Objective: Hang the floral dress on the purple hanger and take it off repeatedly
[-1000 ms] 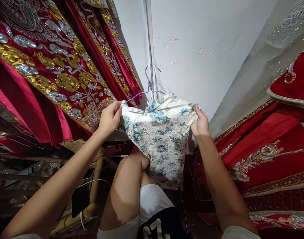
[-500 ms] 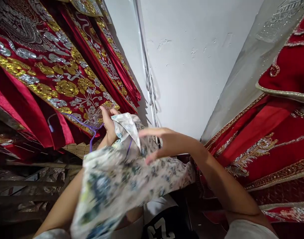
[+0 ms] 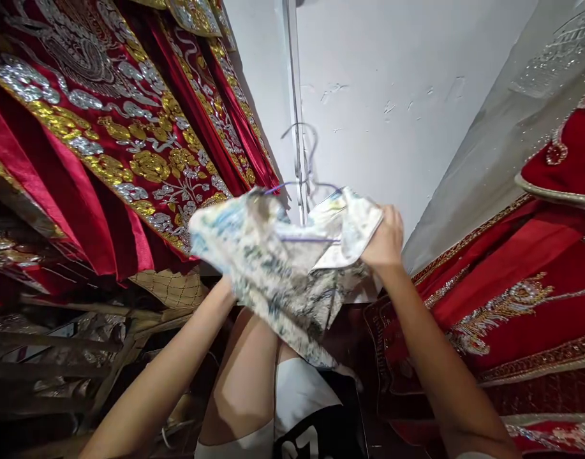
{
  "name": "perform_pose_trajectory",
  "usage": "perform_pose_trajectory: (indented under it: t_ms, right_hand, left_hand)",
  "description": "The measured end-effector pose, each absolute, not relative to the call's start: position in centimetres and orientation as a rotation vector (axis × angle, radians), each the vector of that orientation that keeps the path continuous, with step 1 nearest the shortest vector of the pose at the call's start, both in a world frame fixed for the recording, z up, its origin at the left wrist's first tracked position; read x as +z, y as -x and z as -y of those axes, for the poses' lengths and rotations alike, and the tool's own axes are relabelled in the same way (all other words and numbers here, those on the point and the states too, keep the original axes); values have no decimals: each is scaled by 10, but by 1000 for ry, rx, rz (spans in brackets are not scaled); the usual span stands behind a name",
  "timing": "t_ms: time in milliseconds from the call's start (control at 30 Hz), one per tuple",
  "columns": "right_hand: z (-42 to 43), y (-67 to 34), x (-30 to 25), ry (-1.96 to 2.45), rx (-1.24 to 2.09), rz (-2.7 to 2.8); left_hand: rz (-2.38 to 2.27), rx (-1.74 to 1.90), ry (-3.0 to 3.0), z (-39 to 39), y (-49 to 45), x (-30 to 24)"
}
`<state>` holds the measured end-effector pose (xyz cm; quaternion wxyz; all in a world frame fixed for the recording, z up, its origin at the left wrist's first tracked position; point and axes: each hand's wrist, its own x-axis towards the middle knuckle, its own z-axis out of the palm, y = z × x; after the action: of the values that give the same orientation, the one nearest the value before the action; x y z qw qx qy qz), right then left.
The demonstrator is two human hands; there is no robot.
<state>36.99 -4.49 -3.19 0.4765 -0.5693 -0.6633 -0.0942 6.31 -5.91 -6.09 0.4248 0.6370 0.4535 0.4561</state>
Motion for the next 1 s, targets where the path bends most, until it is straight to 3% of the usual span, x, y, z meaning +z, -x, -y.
perform_pose_trajectory:
  t_ms: [200, 367, 733, 867, 1000]
  right_hand:
    - [16, -372, 10, 1484, -377, 1624]
    - [19, -355, 2, 1414, -388, 1710]
    - [15, -353, 9, 1226, -243, 1875]
    - [59, -327, -28, 1094, 5, 1942]
    - [101, -281, -106, 1126, 317, 1536]
  left_hand:
    - [-974, 1271, -1154, 67, -62, -112]
    - [-996, 1505, -1021, 78, -88, -133]
    - [-997, 1463, -1071, 92, -93, -133]
    - [-1059, 1421, -1047, 109, -100, -145]
    - [-1024, 1413, -926, 130, -114, -167]
